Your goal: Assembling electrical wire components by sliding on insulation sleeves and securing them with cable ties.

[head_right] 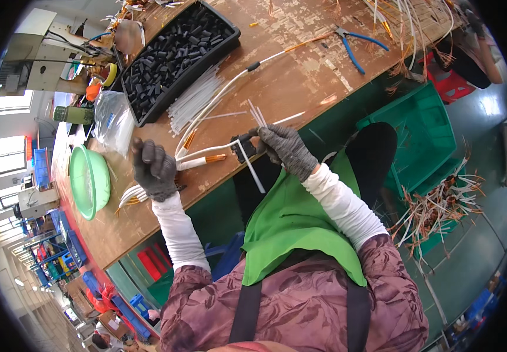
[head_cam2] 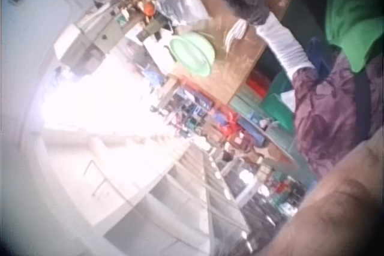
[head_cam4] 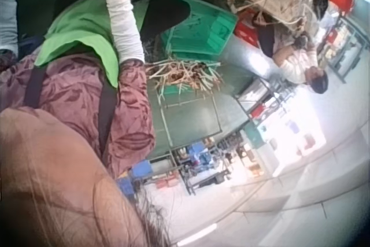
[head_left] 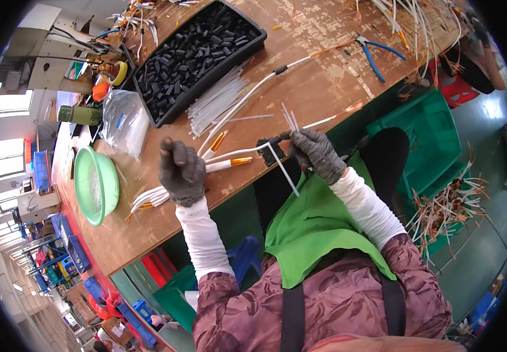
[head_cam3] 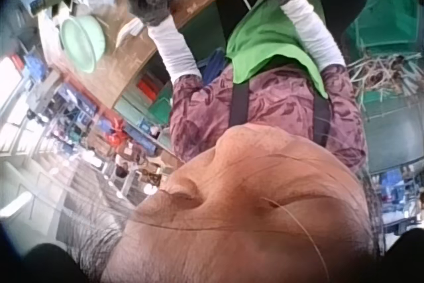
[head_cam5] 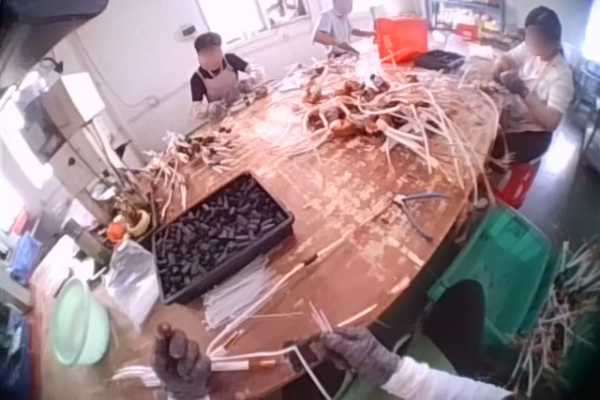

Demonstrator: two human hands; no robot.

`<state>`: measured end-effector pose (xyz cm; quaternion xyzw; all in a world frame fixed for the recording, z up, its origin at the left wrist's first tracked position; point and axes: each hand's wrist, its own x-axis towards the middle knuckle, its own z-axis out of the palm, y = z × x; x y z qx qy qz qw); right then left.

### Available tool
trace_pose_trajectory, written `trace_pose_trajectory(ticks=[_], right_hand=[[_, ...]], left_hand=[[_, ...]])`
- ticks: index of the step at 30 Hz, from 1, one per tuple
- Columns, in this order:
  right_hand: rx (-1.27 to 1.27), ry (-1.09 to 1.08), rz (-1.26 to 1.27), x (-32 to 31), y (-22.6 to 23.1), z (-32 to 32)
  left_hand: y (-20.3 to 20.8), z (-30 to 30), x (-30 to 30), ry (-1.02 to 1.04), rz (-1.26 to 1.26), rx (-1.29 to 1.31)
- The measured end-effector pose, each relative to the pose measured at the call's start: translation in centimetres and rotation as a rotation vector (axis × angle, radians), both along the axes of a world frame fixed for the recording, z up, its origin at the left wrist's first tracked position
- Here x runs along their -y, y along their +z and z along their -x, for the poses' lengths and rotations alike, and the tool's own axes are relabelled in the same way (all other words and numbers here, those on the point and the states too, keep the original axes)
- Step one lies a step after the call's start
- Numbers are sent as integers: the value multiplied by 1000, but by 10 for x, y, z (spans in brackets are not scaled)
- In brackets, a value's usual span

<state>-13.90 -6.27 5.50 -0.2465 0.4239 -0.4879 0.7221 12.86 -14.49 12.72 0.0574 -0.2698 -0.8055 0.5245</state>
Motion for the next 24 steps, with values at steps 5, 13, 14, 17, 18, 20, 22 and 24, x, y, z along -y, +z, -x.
trace_pose_trajectory(ticks=[5, 13, 14, 17, 18, 20, 22, 24], right_hand=[[-31, -4, 46, 2, 8, 0], [-233, 6, 426, -20, 30, -5], [-232, 12, 428, -23, 29, -1], [-159, 111, 348, -29, 28, 9], [-164, 106, 351, -30, 28, 11], [-169, 104, 352, -31, 28, 11], [-116, 87, 225, -30, 28, 11], [-147, 63, 183, -28, 22, 9]], left_hand=[[-6, 1, -21, 211, -6, 453], [9, 110, -58, 219, 576, 1332], [2, 114, -58, 248, 598, 1306], [-5, 118, -58, 151, 398, 1221], [-6, 119, -58, 21, 184, 1145], [-11, 121, -58, 81, 158, 1103], [-17, 119, -59, 134, 136, 1054], [-21, 116, -55, 268, 0, 934]])
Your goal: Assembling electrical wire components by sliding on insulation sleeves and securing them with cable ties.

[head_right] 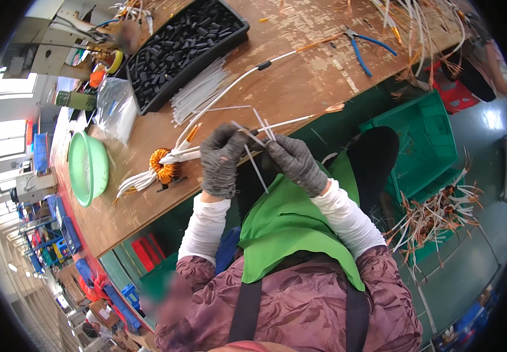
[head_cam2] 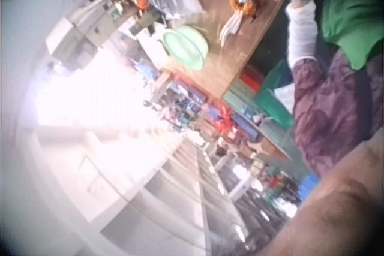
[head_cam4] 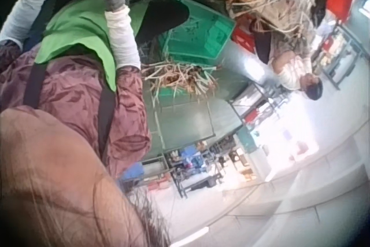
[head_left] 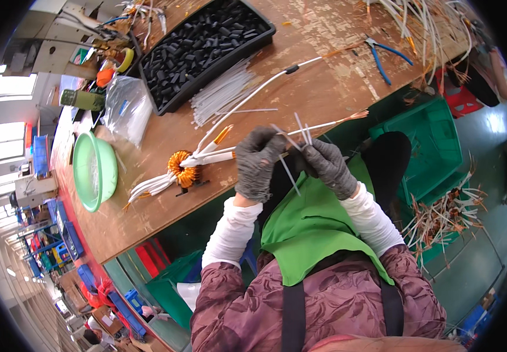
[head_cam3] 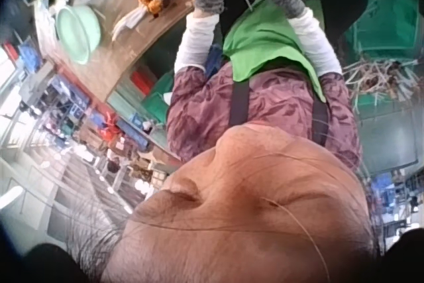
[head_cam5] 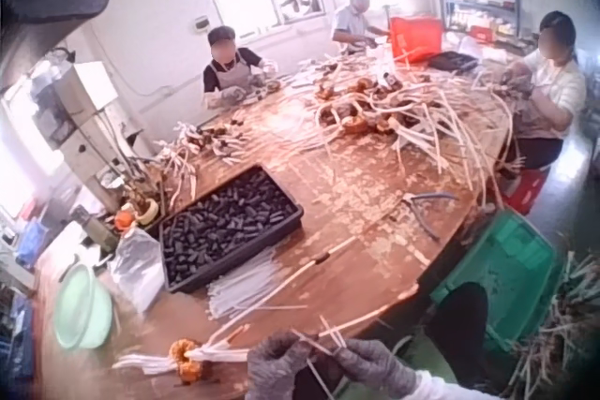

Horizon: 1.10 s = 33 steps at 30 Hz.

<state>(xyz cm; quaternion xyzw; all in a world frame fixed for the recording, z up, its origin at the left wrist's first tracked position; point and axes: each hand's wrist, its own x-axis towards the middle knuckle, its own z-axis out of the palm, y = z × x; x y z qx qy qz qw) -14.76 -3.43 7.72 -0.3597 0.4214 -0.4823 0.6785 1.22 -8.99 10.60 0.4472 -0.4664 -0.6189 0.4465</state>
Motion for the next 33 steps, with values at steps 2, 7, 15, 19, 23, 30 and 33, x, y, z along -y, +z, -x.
trace_pose_trajectory(ticks=[2, 7, 15, 19, 23, 30, 33], right_hand=[[-31, -31, -40, 1, -5, -6], [-148, -220, 205, 5, -16, -21], [169, -330, -268, 6, -27, -10], [336, -378, -368, 16, -20, -17], [262, -394, -348, 26, -16, -14], [35, -67, -367, 20, -22, -9], [274, -38, -390, 19, -21, -8]], left_hand=[[-1, -3, 0, 1, -89, -40], [-3, 1, 3, -191, 243, 374], [5, 9, 55, 51, 553, 467], [-27, 10, 81, -126, 590, 678], [-2, 19, 79, -328, -51, 429], [-10, 13, 88, -361, -160, 359], [-11, 13, 87, -354, -170, 340]])
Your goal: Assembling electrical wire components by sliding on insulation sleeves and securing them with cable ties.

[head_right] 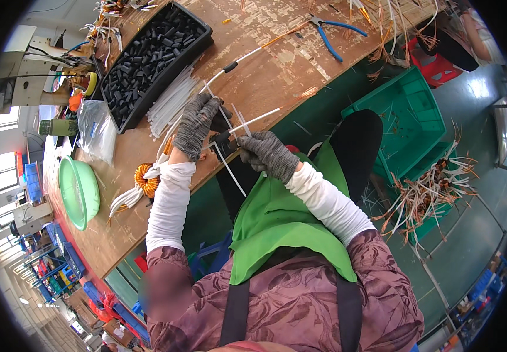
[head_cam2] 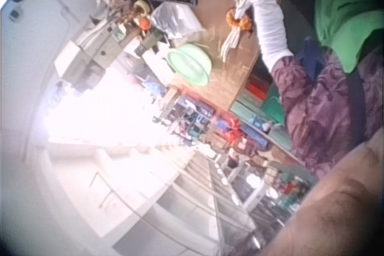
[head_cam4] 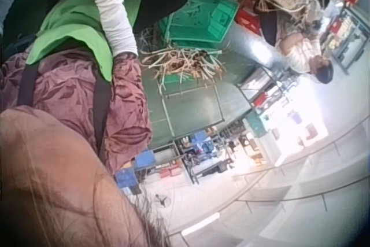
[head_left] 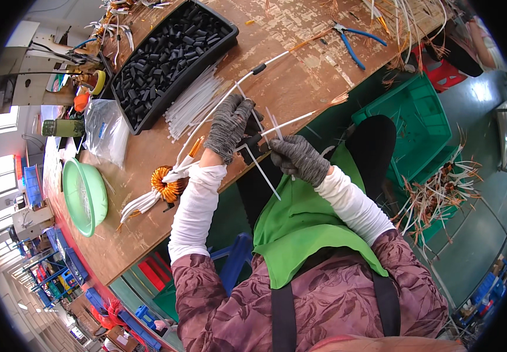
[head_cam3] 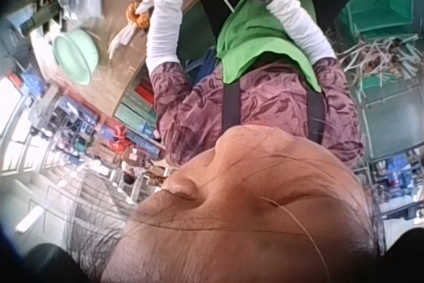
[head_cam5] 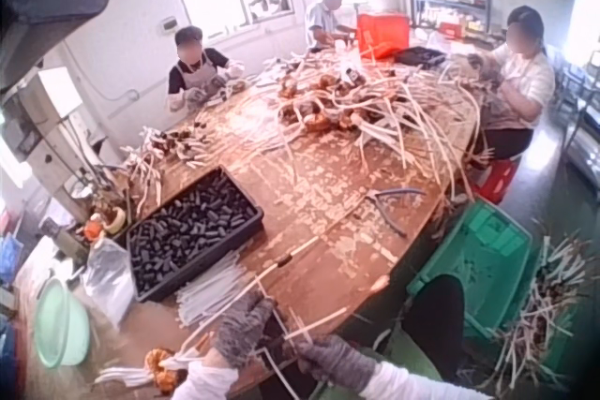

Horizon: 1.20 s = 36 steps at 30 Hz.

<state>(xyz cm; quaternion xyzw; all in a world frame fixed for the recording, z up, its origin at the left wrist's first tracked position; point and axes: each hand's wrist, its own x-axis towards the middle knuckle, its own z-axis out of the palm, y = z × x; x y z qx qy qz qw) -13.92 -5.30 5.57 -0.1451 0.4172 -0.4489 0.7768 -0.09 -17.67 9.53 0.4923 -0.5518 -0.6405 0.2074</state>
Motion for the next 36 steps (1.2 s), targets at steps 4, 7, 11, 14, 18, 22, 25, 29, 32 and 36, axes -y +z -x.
trace_pose_trajectory(ticks=[4, 7, 11, 14, 18, 22, 25, 29, 32, 36], right_hand=[[72, -13, -52, 2, 3, -3], [32, -60, -76, 5, 6, -8], [67, -122, -147, 11, 4, -15], [109, -140, -194, 13, 2, -14], [202, -136, -215, 13, -1, -12], [373, -71, -159, 12, -1, -7], [435, -30, -168, 11, 1, -7], [552, -30, -113, 8, -5, -8], [623, -34, -81, 7, -7, -8], [576, -42, -100, 6, -4, -8]], left_hand=[[-2, -1, -2, 15, 25, -48], [2, -1, -12, 19, 146, -67], [27, -8, -35, -148, 818, 312], [33, -18, -54, -157, 648, 151], [44, -30, -60, -219, 388, 18], [27, -27, -65, 30, 490, -14], [4, -26, -60, 143, 738, 52], [3, -16, -65, 138, 860, 85], [2, -13, -69, 112, 947, 140], [0, -13, -72, 177, 829, 52]])
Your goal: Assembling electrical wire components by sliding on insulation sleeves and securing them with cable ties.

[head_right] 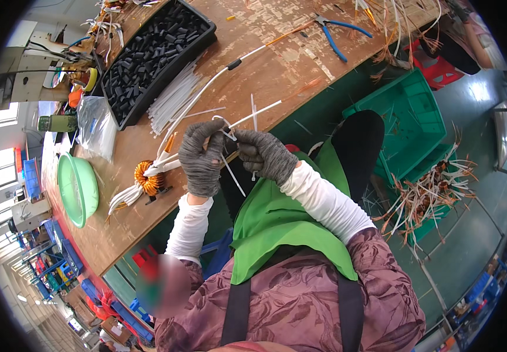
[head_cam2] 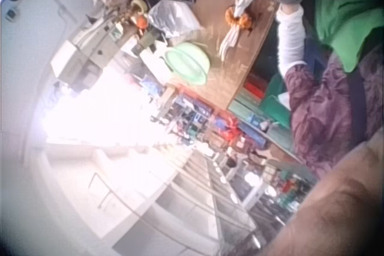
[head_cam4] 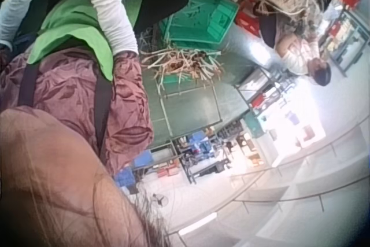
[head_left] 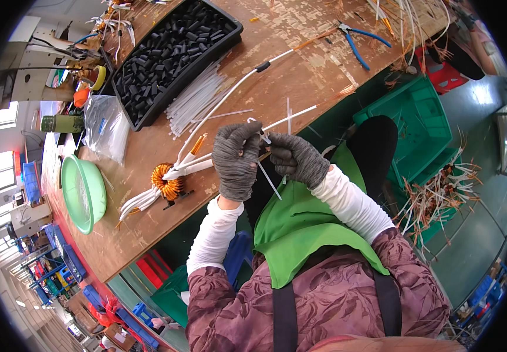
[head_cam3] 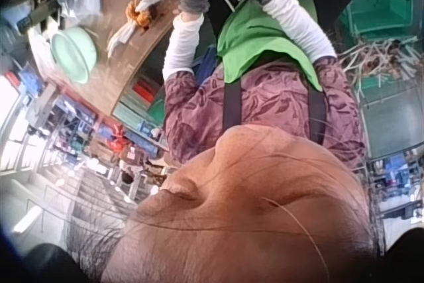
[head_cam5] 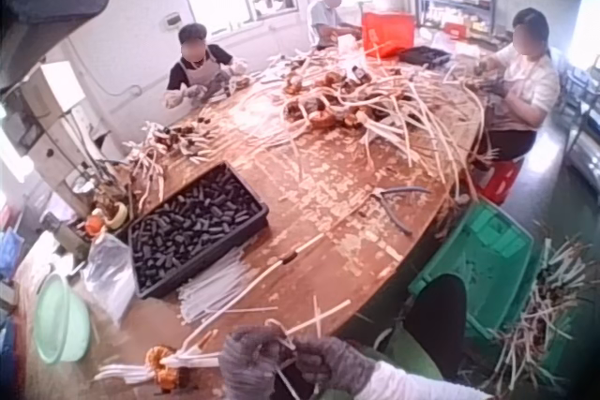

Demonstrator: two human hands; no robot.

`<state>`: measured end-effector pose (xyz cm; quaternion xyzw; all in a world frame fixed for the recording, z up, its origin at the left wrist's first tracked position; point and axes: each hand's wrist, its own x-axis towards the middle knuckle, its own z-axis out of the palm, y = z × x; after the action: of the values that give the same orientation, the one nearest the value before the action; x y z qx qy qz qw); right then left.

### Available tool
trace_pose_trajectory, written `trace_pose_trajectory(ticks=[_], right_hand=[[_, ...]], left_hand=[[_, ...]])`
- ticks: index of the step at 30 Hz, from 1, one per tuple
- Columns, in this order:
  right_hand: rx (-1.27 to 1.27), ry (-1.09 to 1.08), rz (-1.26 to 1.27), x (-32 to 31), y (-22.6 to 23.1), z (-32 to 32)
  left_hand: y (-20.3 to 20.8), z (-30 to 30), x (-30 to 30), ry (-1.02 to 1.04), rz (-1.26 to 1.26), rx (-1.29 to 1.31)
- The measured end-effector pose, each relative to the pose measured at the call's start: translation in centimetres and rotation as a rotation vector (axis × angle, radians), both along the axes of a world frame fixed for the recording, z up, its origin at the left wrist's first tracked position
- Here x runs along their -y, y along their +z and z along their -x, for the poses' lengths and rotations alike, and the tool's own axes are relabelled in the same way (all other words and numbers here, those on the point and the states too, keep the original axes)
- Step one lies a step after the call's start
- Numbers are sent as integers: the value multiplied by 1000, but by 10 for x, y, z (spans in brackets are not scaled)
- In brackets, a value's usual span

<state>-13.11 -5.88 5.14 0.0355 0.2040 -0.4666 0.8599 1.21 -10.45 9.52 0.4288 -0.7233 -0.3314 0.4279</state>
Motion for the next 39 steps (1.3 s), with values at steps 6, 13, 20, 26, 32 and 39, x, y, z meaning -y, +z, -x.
trace_pose_trajectory(ticks=[6, 13, 20, 26, 32, 39], right_hand=[[-6, -1, -13, -1, 4, -1], [-492, -91, 213, -15, 13, -2], [-1059, -72, 612, -18, -2, 8], [-987, -115, 636, -19, -4, 6], [-1053, 82, 891, -44, 32, -6], [-658, 104, 439, -13, 58, 50]], left_hand=[[-1, 0, 3, -38, 59, 38], [1, -10, 7, -275, 252, 229], [-8, -21, 4, -424, 434, 313], [-14, -16, 5, -382, 572, 287], [-18, -3, 17, -254, 679, 525], [21, -4, 10, -255, -237, 93]])
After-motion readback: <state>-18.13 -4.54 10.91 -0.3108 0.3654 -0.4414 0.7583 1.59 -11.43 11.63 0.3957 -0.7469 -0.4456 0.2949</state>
